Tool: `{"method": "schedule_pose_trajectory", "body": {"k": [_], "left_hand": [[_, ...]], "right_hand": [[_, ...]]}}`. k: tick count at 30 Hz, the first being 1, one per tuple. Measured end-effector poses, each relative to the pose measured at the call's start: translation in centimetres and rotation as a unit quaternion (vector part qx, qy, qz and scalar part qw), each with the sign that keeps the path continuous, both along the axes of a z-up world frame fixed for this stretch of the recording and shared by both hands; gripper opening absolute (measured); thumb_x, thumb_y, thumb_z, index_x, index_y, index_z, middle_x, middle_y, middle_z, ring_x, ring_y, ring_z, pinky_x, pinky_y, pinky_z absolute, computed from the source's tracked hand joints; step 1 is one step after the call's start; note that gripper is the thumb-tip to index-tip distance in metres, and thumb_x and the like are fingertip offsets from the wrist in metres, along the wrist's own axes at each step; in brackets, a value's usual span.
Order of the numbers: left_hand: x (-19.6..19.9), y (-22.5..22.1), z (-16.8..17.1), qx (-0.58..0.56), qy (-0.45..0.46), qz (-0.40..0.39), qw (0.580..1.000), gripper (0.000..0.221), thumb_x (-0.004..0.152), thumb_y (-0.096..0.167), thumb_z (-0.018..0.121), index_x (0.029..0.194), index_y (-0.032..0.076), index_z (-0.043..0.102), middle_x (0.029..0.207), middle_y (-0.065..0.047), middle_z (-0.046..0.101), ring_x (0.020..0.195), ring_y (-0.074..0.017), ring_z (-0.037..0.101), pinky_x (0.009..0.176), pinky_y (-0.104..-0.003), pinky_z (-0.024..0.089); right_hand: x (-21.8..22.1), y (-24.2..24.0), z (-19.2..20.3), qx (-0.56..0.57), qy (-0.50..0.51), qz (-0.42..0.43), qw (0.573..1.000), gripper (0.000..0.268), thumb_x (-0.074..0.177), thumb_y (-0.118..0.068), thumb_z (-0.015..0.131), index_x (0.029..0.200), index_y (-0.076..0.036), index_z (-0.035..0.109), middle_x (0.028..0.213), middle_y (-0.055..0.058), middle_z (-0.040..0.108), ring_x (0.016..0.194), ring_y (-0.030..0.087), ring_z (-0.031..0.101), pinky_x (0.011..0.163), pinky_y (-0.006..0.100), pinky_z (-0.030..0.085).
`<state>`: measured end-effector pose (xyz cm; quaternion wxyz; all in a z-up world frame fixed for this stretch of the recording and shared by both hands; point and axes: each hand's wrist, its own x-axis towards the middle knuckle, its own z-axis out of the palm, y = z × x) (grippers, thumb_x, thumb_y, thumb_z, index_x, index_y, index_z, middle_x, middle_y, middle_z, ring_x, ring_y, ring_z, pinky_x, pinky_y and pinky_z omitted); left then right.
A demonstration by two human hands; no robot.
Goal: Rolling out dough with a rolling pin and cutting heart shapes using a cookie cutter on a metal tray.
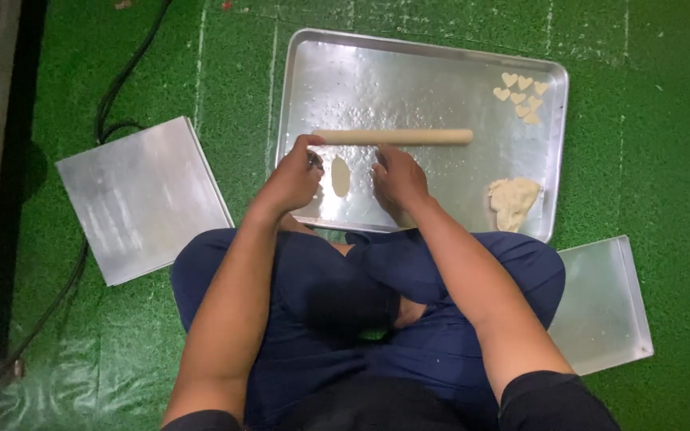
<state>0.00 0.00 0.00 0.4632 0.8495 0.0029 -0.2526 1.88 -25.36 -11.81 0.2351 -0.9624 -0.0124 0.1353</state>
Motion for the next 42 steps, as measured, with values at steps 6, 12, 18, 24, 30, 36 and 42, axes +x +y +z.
{"method": "schedule_pose_trajectory", "body": {"k": [6, 12, 18, 24, 30, 36, 42], "left_hand": [[1.6, -0.4, -2.8, -0.014, -0.004, 0.064, 0.998, 0.059, 0.097, 0.007, 0.067, 0.15, 0.012, 0.043, 0.122, -0.013, 0.074, 0.118, -0.0253, 0.07, 0.098, -0.04, 0.057], [1.8, -1.5, -2.6, -0.224, 0.04, 0.121, 0.966, 0.07, 0.096, -0.009, 0.058, 0.159, 0.001, 0.029, 0.126, -0.027, 0.067, 0.116, -0.0292, 0.071, 0.097, -0.031, 0.061], [2.2, -2.1, -1.8, -0.287, 0.121, 0.099, 0.945, 0.082, 0.097, -0.008, 0.058, 0.166, 0.004, 0.015, 0.141, -0.034, 0.057, 0.124, -0.0359, 0.064, 0.102, -0.043, 0.058], [2.0, -3.1, -0.1, -0.315, 0.191, 0.119, 0.922, 0.074, 0.102, 0.0, 0.048, 0.167, 0.009, 0.015, 0.138, -0.03, 0.058, 0.114, -0.0318, 0.068, 0.105, -0.051, 0.057], [2.5, -2.9, -2.6, -0.318, 0.203, 0.146, 0.914, 0.06, 0.109, 0.008, 0.045, 0.165, 0.007, 0.024, 0.118, -0.026, 0.063, 0.102, -0.0307, 0.072, 0.102, -0.054, 0.059], [2.7, -3.1, -4.1, -0.291, 0.199, 0.131, 0.927, 0.057, 0.11, 0.013, 0.044, 0.164, 0.009, 0.025, 0.114, -0.025, 0.064, 0.102, -0.0332, 0.075, 0.101, -0.056, 0.059], [2.7, -3.1, -4.4, -0.276, 0.199, 0.116, 0.933, 0.058, 0.11, 0.014, 0.044, 0.164, 0.007, 0.025, 0.125, -0.024, 0.062, 0.105, -0.0292, 0.073, 0.1, -0.052, 0.06]], "right_hand": [[-0.4, 0.2, 2.1, 0.121, 0.012, -0.023, 0.992, 0.05, 0.103, -0.025, 0.065, 0.15, -0.008, 0.056, 0.148, 0.017, 0.059, 0.134, 0.036, 0.058, 0.112, 0.048, 0.045], [-1.9, 3.4, 7.0, 0.29, -0.069, 0.038, 0.954, 0.05, 0.098, -0.022, 0.077, 0.145, -0.009, 0.061, 0.141, 0.019, 0.064, 0.124, 0.039, 0.065, 0.106, 0.047, 0.052], [-2.6, 4.0, 8.3, 0.292, -0.139, 0.093, 0.942, 0.055, 0.09, -0.014, 0.085, 0.141, -0.014, 0.065, 0.129, 0.014, 0.071, 0.119, 0.036, 0.068, 0.105, 0.046, 0.053], [-2.3, 4.0, 6.7, 0.286, -0.226, 0.095, 0.926, 0.043, 0.085, -0.016, 0.09, 0.126, -0.017, 0.076, 0.107, 0.005, 0.078, 0.1, 0.025, 0.073, 0.093, 0.038, 0.057], [-2.4, 3.9, 7.7, 0.337, -0.261, 0.083, 0.901, 0.031, 0.085, -0.008, 0.089, 0.115, -0.012, 0.08, 0.098, 0.009, 0.081, 0.094, 0.029, 0.076, 0.087, 0.039, 0.059], [-2.6, 4.2, 7.4, 0.341, -0.268, 0.076, 0.898, 0.034, 0.084, -0.006, 0.09, 0.116, -0.013, 0.081, 0.098, 0.008, 0.081, 0.091, 0.026, 0.077, 0.085, 0.037, 0.06], [-2.7, 4.3, 7.7, 0.343, -0.235, 0.073, 0.907, 0.033, 0.086, -0.006, 0.089, 0.117, -0.01, 0.08, 0.101, 0.012, 0.08, 0.092, 0.029, 0.077, 0.084, 0.038, 0.06]]}}
